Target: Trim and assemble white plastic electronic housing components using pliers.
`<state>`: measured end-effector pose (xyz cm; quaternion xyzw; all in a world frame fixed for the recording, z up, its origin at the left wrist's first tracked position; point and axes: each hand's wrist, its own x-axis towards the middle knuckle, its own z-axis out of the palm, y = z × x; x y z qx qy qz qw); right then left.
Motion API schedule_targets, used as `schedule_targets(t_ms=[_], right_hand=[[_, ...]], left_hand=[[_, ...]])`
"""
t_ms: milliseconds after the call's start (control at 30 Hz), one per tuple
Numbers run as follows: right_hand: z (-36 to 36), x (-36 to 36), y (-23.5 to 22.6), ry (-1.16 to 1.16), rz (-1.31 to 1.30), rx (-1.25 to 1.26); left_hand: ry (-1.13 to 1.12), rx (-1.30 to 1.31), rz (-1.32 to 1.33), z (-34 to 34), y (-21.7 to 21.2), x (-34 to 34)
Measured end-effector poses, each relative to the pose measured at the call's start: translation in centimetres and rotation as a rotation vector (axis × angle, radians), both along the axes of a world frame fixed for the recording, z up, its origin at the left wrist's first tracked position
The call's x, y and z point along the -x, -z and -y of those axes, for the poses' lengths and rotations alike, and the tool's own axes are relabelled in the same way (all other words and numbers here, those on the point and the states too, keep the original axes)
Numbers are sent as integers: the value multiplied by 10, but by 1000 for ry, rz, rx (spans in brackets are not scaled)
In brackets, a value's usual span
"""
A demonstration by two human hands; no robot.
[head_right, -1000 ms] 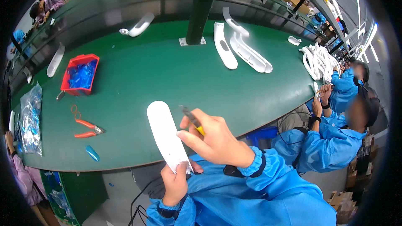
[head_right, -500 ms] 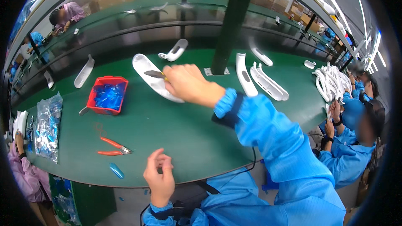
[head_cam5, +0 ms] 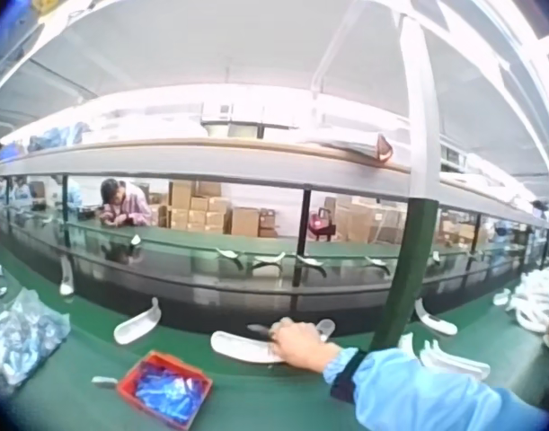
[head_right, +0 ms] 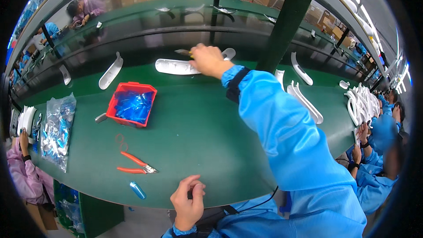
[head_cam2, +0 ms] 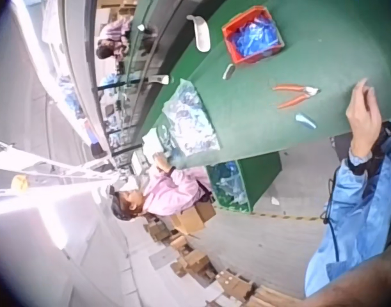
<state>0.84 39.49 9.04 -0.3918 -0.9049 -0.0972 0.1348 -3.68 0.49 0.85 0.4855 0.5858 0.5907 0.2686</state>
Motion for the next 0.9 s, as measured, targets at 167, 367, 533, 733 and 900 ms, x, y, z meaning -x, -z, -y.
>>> schedule_targets(t_ms=[167,367,533,733,900], right_hand=[[-23,-59,23,191,132,38],[-25,-76,18,270,-152,46],[-24,-64,21,182,-76,77],[-21,-105,8,271,-295,8],[80,-125,-38,13,-769,149]], left_hand=[[10,-8,27,0,-3,-1],[-6,57,24,-6,-5,-3],[-31,81,39,-1,-7,-4],[-46,122,69,-11,-12,-19],[-1,168,144,-16,-17,-31]])
